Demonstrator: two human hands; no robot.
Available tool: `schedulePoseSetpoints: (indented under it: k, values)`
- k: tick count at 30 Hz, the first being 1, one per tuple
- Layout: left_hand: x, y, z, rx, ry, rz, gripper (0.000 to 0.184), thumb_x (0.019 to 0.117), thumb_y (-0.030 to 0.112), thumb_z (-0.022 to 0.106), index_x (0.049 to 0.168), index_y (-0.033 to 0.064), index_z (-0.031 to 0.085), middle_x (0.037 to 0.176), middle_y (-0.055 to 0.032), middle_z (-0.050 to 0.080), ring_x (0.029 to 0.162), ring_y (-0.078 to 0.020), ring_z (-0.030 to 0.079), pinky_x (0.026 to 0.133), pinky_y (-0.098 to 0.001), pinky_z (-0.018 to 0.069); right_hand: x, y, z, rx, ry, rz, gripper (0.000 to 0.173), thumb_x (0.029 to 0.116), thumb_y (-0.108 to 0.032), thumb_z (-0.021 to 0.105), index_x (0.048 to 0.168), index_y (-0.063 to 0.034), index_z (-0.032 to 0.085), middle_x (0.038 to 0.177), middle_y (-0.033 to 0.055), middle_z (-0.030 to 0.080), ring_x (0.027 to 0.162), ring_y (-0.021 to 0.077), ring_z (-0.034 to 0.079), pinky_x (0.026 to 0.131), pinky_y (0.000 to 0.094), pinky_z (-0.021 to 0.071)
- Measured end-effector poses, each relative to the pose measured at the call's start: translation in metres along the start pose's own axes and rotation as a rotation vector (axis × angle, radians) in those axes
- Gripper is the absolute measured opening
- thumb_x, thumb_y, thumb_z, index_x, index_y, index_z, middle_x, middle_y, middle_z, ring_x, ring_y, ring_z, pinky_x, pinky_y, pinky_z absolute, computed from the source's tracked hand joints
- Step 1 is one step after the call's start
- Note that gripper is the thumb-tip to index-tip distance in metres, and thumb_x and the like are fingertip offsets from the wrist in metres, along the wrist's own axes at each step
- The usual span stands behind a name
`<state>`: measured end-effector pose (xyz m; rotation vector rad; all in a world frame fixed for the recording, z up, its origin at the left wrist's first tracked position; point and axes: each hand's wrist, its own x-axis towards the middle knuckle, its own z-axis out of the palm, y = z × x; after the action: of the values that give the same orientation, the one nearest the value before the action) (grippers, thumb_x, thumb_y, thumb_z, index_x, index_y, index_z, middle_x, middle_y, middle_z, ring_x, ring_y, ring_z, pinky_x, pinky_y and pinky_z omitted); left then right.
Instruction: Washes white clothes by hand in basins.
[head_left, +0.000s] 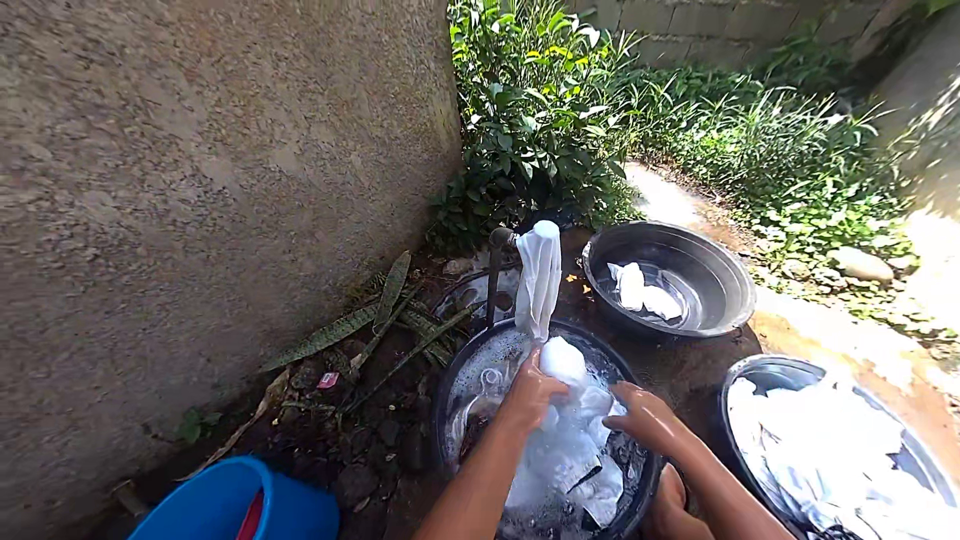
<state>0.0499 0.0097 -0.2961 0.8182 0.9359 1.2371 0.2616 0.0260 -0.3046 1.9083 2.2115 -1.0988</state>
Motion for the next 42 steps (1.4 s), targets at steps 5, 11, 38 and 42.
schedulePoseSetpoints:
  k: [5, 11, 38, 42]
  values:
    - [-0.041, -0.012, 0.003, -0.615, 0.017, 0.108, 0.081, 0.0619, 0.022, 0.095, 0.127, 0.0065, 0.050, 0.105, -0.0067, 0.072, 0.097, -0.0177, 0.072, 0.086, -0.0388, 0.0620, 0.023, -0.018, 0.092, 0.558, 0.392, -0.278, 0.066, 0.0816, -0.015, 0.081, 0.135, 0.0138, 0.054, 0.131, 0.0286, 0.063, 0.126, 0.0312, 0.061, 0.110, 0.0442, 0.0467]
    - [-0.054, -0.090, -0.039, -0.625, 0.434, 0.015, 0.053, 0.1080, 0.049, 0.035, 0.139, 0.0074, 0.046, 0.119, -0.0109, 0.066, 0.109, -0.0211, 0.065, 0.092, -0.0420, 0.0568, -0.011, -0.066, 0.094, 1.511, 0.178, -0.214, 0.040, 0.0878, 0.001, 0.061, 0.128, -0.0002, 0.055, 0.103, 0.0094, 0.072, 0.092, 0.0158, 0.071, 0.079, 0.0357, 0.0614]
    - [-0.048, -0.062, -0.018, -0.658, 0.324, -0.267, 0.057, 0.1103, 0.048, 0.023, 0.111, 0.0064, 0.063, 0.096, -0.0118, 0.072, 0.089, -0.0238, 0.072, 0.079, -0.0441, 0.0608, -0.005, -0.053, 0.090, 0.899, 0.537, -0.705, 0.017, 0.0797, -0.007, 0.067, 0.093, 0.0014, 0.073, 0.101, 0.0101, 0.073, 0.105, 0.0151, 0.067, 0.095, 0.0318, 0.0538]
    - [-0.028, -0.040, -0.026, -0.460, 0.033, -0.481, 0.052, 0.1118, 0.032, 0.021, 0.087, 0.0147, 0.064, 0.070, 0.0021, 0.068, 0.066, -0.0064, 0.067, 0.064, -0.0235, 0.0568, -0.029, -0.076, 0.085, 0.258, 0.730, -1.103, 0.006, 0.0840, -0.012, 0.069, 0.083, -0.0133, 0.074, 0.097, 0.0069, 0.076, 0.105, 0.0254, 0.071, 0.098, 0.0431, 0.0548]
